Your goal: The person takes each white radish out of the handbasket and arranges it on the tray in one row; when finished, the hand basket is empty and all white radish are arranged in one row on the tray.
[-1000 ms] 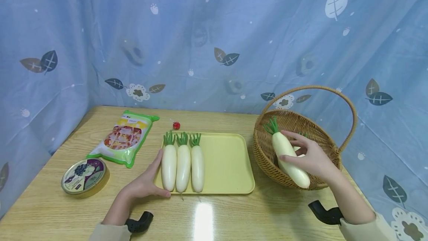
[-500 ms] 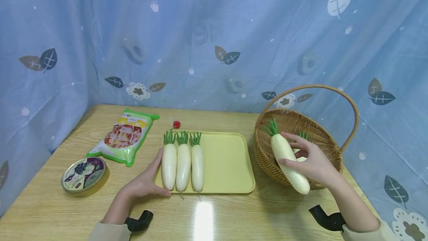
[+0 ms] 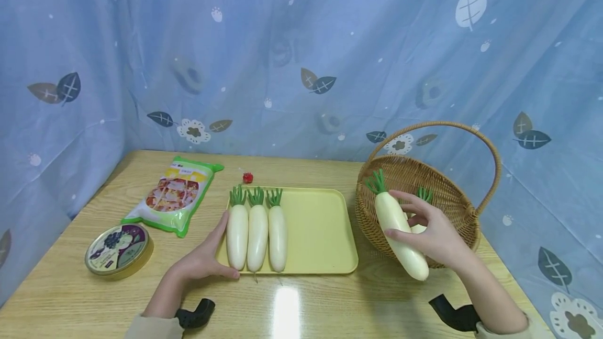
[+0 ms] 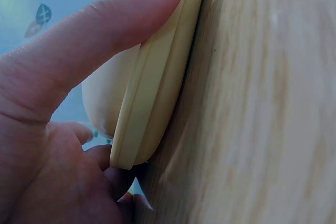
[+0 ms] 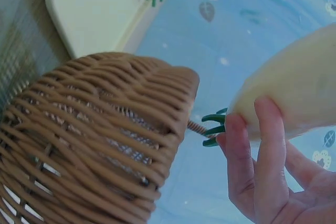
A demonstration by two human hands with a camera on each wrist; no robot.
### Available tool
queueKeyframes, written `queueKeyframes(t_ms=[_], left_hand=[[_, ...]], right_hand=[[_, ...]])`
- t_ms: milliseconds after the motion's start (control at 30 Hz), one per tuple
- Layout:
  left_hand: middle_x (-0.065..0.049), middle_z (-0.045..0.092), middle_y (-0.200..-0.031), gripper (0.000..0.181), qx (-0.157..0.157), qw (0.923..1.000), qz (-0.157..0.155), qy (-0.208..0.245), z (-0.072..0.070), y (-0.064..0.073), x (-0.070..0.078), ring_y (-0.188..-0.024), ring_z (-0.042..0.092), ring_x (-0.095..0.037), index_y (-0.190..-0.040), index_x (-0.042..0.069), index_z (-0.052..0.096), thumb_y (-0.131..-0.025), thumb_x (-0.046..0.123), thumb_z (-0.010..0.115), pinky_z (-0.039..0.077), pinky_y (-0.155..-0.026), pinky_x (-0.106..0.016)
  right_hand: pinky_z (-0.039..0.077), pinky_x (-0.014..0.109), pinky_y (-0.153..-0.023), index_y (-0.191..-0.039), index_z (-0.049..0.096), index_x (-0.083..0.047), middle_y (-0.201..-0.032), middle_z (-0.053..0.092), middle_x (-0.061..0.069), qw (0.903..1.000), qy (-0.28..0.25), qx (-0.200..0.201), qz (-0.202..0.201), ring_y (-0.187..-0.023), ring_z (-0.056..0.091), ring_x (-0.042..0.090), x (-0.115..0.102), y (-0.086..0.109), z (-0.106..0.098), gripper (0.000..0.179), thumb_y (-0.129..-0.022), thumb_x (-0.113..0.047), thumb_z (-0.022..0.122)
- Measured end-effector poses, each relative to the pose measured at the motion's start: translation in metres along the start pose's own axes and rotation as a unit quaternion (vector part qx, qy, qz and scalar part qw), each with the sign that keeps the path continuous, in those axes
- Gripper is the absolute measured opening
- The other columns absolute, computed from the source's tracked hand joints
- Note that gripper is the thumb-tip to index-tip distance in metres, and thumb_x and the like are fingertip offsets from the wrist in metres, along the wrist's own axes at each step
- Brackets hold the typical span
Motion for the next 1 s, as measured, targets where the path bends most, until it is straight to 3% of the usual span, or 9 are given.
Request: queueKeyframes(t_ms=[233, 567, 1000], left_hand=[[-0.021, -0.015, -0.149, 0.135, 0.000, 1.0000, 0.003, 0.001, 0.002, -0.001, -0.002, -0.134, -0.009, -0.042, -0.144, 0.005, -0.015, -0.057, 0.025, 0.086, 0.000, -0.103, -0.060], [-0.022, -0.014, -0.149, 0.135, 0.000, 1.0000, 0.004, 0.000, 0.000, -0.001, -0.001, -0.134, -0.008, -0.042, -0.144, 0.005, -0.015, -0.058, 0.027, 0.086, 0.001, -0.103, -0.061], [-0.021, -0.015, -0.149, 0.134, 0.000, 1.0000, 0.004, 0.006, 0.000, 0.000, -0.001, -0.134, -0.010, -0.042, -0.144, 0.005, -0.016, -0.058, 0.024, 0.086, -0.001, -0.103, -0.061]], right_hand=[[0.050, 0.034, -0.060, -0.136, 0.043, -0.021, -0.117, 0.056, 0.017, 0.9999, -0.007, -0.006, -0.008, -0.080, 0.061, 0.018, -0.006, 0.001, 0.007, 0.068, -0.076, -0.023, 0.074], [0.050, 0.034, -0.062, -0.135, 0.044, -0.023, -0.119, 0.054, 0.015, 0.9987, -0.048, -0.016, -0.009, -0.082, 0.058, 0.023, -0.011, 0.000, 0.024, 0.068, -0.074, -0.023, 0.076], [0.048, 0.036, -0.068, -0.135, 0.044, -0.021, -0.119, 0.057, 0.012, 0.9954, -0.060, -0.036, -0.066, -0.084, 0.060, 0.020, -0.017, -0.013, 0.044, 0.071, -0.073, -0.023, 0.077]])
Point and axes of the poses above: each hand's wrist, its own y-axis away from the middle knuckle, its own z-axis out of the palm, x = y × z, the point moved 3 cm from there along -y, towards the middle knuckle
